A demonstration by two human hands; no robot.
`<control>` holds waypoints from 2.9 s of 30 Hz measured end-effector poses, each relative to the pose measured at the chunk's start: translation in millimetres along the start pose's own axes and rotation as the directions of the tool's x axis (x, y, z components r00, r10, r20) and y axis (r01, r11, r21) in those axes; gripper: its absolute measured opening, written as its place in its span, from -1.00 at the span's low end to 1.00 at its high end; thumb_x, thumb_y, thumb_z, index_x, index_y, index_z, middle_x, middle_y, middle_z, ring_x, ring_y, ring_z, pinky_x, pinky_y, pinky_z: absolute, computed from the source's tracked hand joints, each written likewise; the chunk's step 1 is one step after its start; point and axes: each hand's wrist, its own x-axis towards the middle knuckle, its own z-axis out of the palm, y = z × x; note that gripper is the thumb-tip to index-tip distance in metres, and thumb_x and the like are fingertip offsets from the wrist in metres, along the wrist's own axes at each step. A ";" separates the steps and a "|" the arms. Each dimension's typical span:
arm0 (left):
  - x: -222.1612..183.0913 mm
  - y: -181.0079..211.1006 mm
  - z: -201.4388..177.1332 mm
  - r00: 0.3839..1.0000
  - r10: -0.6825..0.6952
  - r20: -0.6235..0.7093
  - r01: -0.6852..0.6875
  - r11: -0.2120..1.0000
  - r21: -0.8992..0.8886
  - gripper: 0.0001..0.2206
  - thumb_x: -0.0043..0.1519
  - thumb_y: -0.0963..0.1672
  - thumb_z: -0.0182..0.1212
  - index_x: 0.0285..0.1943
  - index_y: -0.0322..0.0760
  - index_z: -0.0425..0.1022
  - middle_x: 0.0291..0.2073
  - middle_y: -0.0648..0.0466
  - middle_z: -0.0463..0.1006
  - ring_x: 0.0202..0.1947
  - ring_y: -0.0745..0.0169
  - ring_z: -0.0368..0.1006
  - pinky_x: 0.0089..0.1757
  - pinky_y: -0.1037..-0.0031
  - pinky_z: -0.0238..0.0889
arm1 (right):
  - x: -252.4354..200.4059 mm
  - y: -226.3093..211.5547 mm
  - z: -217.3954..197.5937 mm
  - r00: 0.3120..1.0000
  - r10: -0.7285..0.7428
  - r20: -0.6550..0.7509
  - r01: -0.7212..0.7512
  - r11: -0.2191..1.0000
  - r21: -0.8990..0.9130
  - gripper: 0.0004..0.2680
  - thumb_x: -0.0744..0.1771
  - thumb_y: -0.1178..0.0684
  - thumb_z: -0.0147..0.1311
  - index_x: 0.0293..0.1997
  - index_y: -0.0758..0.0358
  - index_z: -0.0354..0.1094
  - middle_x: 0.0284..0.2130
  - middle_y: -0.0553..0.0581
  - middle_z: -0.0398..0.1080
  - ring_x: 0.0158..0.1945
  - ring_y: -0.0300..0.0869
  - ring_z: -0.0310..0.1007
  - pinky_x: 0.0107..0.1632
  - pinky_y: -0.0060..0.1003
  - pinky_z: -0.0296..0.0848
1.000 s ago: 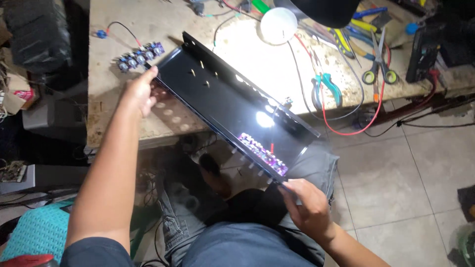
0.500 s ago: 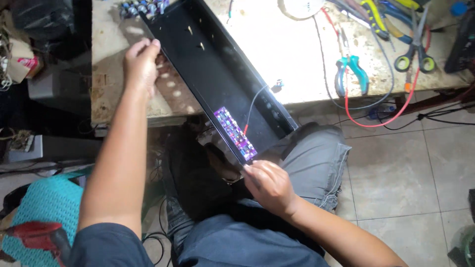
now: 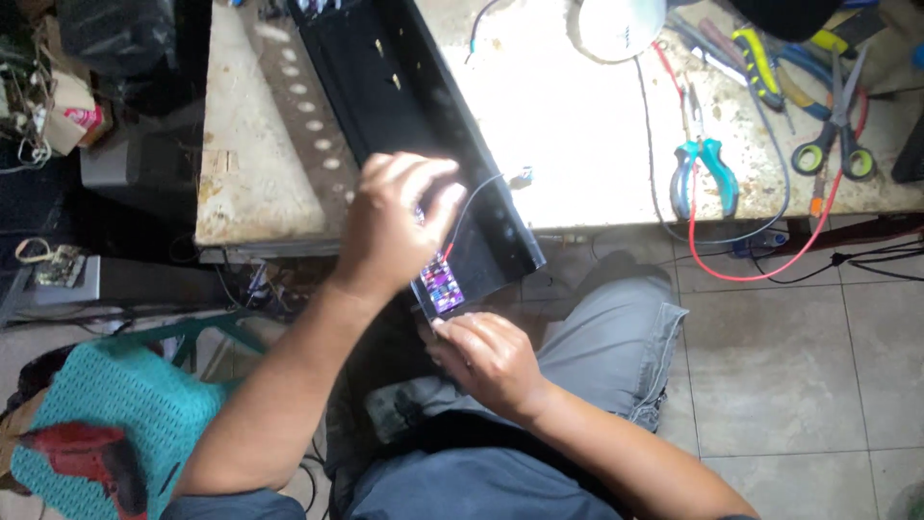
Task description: Repairing an electronic device by installing a component with pliers and organizing internal wiring
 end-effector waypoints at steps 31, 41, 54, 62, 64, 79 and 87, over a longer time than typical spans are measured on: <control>50.6 58.1 22.0 0.922 -0.186 0.339 0.299 0.899 -0.321 -0.74 0.17 -0.22 0.35 0.04 -0.35 0.57 -0.17 -0.17 0.61 -0.12 -0.25 0.58 -0.11 0.13 0.46 | 96.7 139.8 -128.9 0.782 0.549 0.294 -0.589 0.806 0.062 -0.75 0.19 0.03 0.47 -0.09 0.07 0.63 -0.46 0.01 0.58 -0.38 -0.22 0.59 -0.23 -0.30 0.57; 16.5 110.2 25.8 0.983 -0.183 -0.021 0.165 0.925 -0.342 -0.87 0.26 -0.15 0.33 -0.05 -0.22 0.64 -0.32 0.03 0.61 -0.26 -0.02 0.58 -0.19 0.28 0.47 | 95.8 99.3 -137.4 0.683 0.621 0.384 -0.730 0.586 0.350 -0.73 0.18 0.16 0.47 -0.06 0.24 0.62 -0.48 0.09 0.59 -0.36 -0.33 0.55 -0.33 -0.36 0.60; 21.5 122.7 39.6 0.976 -0.219 -0.016 0.209 0.949 -0.237 -0.86 0.31 -0.12 0.24 -0.04 -0.27 0.59 -0.37 0.03 0.58 -0.31 -0.06 0.57 -0.21 0.24 0.44 | 87.5 118.7 -156.3 0.700 0.554 0.451 -0.705 0.637 0.312 -0.74 0.19 0.10 0.46 -0.06 0.15 0.63 -0.45 0.08 0.64 -0.44 -0.29 0.60 -0.39 -0.38 0.58; 37.7 117.5 43.6 0.939 -0.343 -0.023 0.332 0.923 -0.193 -0.86 0.26 -0.15 0.34 -0.05 -0.28 0.59 -0.29 -0.05 0.65 -0.28 -0.09 0.61 -0.18 0.22 0.45 | 104.3 280.7 -213.2 0.952 0.298 0.067 -0.242 0.870 -0.430 -0.94 0.32 0.10 0.22 -0.19 0.13 0.57 -0.44 0.12 0.46 -0.36 0.05 0.54 -0.28 -0.12 0.50; 42.5 116.0 43.8 0.925 -0.379 -0.016 0.367 0.906 -0.211 -0.85 0.26 -0.17 0.34 -0.05 -0.32 0.58 -0.28 -0.11 0.66 -0.27 -0.15 0.62 -0.19 0.19 0.45 | 120.8 320.6 -216.3 0.972 0.233 0.035 -0.177 0.819 -0.546 -0.95 0.34 0.13 0.16 -0.26 0.16 0.53 -0.46 0.18 0.39 -0.32 0.14 0.52 -0.24 -0.03 0.50; 23.7 100.6 23.7 0.740 -0.667 0.084 0.547 0.525 -0.652 -0.74 0.24 -0.22 0.34 0.12 -0.34 0.57 -0.16 0.00 0.64 -0.18 0.39 0.51 -0.06 0.49 0.49 | 175.6 347.8 -138.6 0.963 0.064 0.264 0.142 0.709 -0.691 -0.93 0.35 0.05 0.15 -0.32 0.08 0.43 -0.42 0.12 0.45 -0.25 0.06 0.54 -0.20 -0.11 0.47; -7.2 134.4 47.8 0.792 -0.611 -0.009 0.565 0.738 -0.368 -0.79 0.32 -0.19 0.23 0.08 -0.46 0.56 -0.15 -0.07 0.49 -0.22 0.19 0.49 -0.15 0.38 0.46 | 150.6 391.3 -168.9 0.958 0.163 0.235 0.044 0.729 -0.683 -0.93 0.32 0.02 0.19 -0.30 0.10 0.44 -0.38 0.19 0.50 -0.27 0.16 0.54 -0.30 -0.01 0.45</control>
